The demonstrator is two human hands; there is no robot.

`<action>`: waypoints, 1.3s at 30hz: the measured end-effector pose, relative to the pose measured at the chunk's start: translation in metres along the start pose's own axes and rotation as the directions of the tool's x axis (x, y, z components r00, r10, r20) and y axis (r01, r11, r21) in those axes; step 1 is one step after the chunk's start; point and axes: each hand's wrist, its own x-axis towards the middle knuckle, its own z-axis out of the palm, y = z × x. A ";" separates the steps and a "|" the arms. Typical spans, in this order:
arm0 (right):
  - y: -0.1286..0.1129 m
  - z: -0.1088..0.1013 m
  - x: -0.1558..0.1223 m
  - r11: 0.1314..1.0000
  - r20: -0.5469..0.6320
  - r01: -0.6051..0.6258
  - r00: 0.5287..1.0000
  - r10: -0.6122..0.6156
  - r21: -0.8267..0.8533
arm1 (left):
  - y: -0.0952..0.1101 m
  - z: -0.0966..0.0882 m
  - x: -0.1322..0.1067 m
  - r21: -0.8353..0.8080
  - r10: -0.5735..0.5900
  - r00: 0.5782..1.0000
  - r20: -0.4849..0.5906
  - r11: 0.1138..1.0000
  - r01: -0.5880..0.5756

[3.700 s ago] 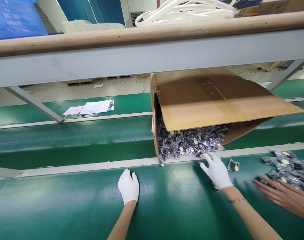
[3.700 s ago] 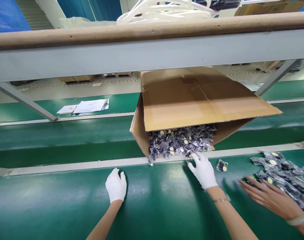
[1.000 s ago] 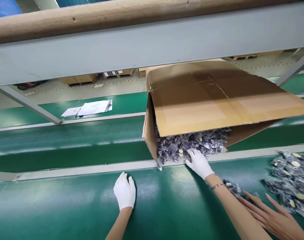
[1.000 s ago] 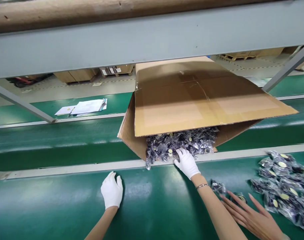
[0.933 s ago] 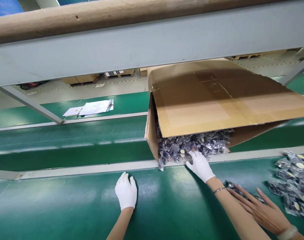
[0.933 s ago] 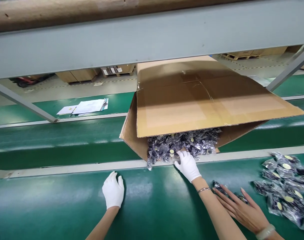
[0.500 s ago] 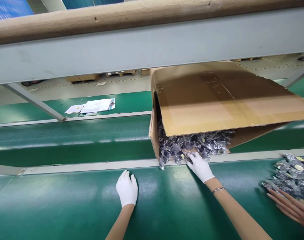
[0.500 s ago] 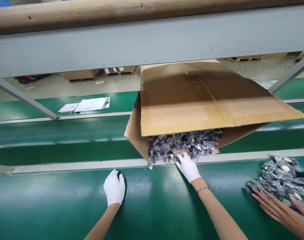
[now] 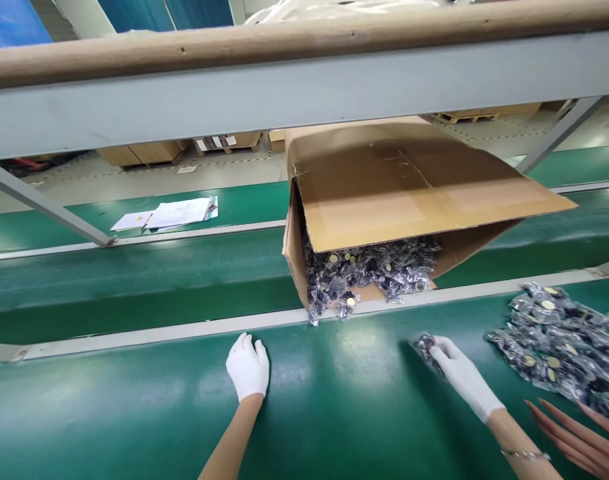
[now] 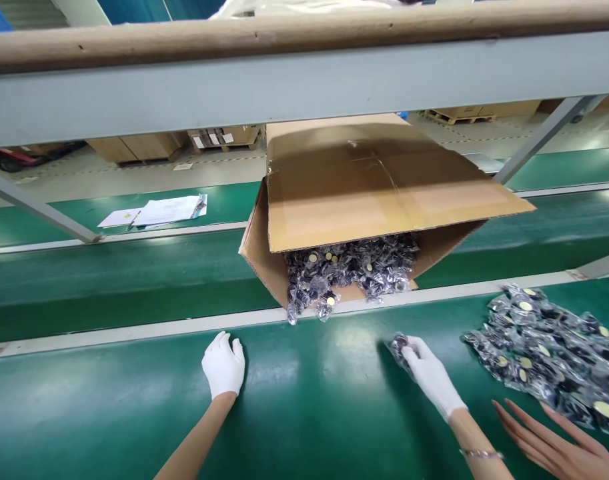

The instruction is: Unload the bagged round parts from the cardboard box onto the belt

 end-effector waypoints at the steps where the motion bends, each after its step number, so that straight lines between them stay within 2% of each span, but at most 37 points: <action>1: 0.018 -0.013 -0.003 0.993 -0.059 -0.015 0.998 0.008 -0.118 | 0.000 0.000 0.000 -0.001 0.000 1.000 -0.002 1.000 0.000; 2: 0.034 -0.024 -0.006 0.970 -0.124 -0.016 0.992 -0.014 -0.241 | 0.000 0.000 0.000 -0.003 0.000 1.000 -0.004 1.000 0.000; 4: 0.055 -0.038 -0.011 0.890 -0.239 0.020 0.960 -0.144 -0.456 | 0.000 0.000 0.001 -0.005 -0.001 1.000 -0.008 1.000 0.001; 6: 0.060 -0.037 -0.022 0.796 -0.295 0.109 0.892 -0.343 -0.595 | 0.002 -0.001 0.002 -0.008 0.001 1.000 -0.012 1.000 -0.001; 7: 0.058 -0.030 -0.031 0.756 -0.301 0.164 0.848 -0.437 -0.634 | 0.003 -0.002 0.002 -0.011 0.006 1.000 -0.013 1.000 -0.006; 9: 0.050 -0.005 -0.053 0.696 -0.280 0.304 0.756 -0.591 -0.650 | 0.008 -0.008 -0.002 -0.020 0.028 1.000 -0.014 0.999 -0.028; 11: 0.047 0.034 -0.080 0.646 -0.248 0.431 0.676 -0.694 -0.630 | 0.013 -0.016 -0.012 -0.032 0.062 0.998 -0.011 0.998 -0.062; 15: 0.066 0.118 -0.131 0.546 -0.189 0.547 0.576 -0.796 -0.635 | 0.020 -0.034 -0.057 -0.040 0.164 0.986 0.042 0.986 -0.162; 17: 0.077 0.144 -0.148 0.541 -0.190 0.547 0.569 -0.800 -0.638 | 0.019 -0.039 -0.086 -0.042 0.196 0.978 0.076 0.980 -0.193; 19: 0.083 0.150 -0.153 0.608 -0.202 0.552 0.623 -0.756 -0.571 | 0.017 -0.038 -0.110 -0.057 0.208 0.974 0.093 0.977 -0.204; 20: 0.083 0.145 -0.152 0.656 -0.198 0.564 0.663 -0.722 -0.501 | 0.015 -0.036 -0.119 -0.061 0.202 0.975 0.091 0.979 -0.197; 21: 0.082 0.133 -0.146 0.701 -0.186 0.574 0.702 -0.687 -0.423 | 0.013 -0.033 -0.126 -0.067 0.202 0.976 0.078 0.978 -0.197; 23: 0.079 0.095 -0.125 0.759 -0.163 0.578 0.753 -0.637 -0.298 | 0.009 -0.024 -0.133 -0.077 0.205 0.978 0.023 0.976 -0.203; 27: 0.080 -0.004 -0.060 0.794 -0.143 0.567 0.786 -0.601 -0.220 | 0.001 -0.005 -0.134 -0.094 0.227 0.971 -0.080 0.968 -0.234; 29: 0.079 -0.034 -0.030 0.787 -0.037 0.594 0.794 -0.607 -0.167 | 0.000 0.001 -0.133 -0.100 0.223 0.970 -0.098 0.967 -0.233; 30: 0.076 -0.040 -0.019 0.776 0.032 0.615 0.786 -0.617 -0.138 | 0.000 0.002 -0.134 -0.105 0.217 0.971 -0.097 0.968 -0.227; 31: 0.072 -0.038 -0.010 0.763 0.102 0.637 0.771 -0.629 -0.110 | 0.001 0.002 -0.134 -0.110 0.208 0.974 -0.092 0.970 -0.217; 33: 0.058 -0.017 -0.003 0.734 0.219 0.677 0.725 -0.653 -0.053 | 0.003 0.001 -0.136 -0.128 0.181 0.981 -0.069 0.974 -0.188; 36: 0.020 0.039 -0.005 0.668 0.296 0.744 0.642 -0.707 -0.021 | 0.005 -0.003 -0.140 -0.177 0.117 0.993 -0.027 0.977 -0.120; 39: -0.036 0.096 -0.008 0.624 0.412 0.781 0.561 -0.718 0.024 | 0.009 -0.011 -0.139 -0.242 0.062 0.998 0.022 0.969 -0.055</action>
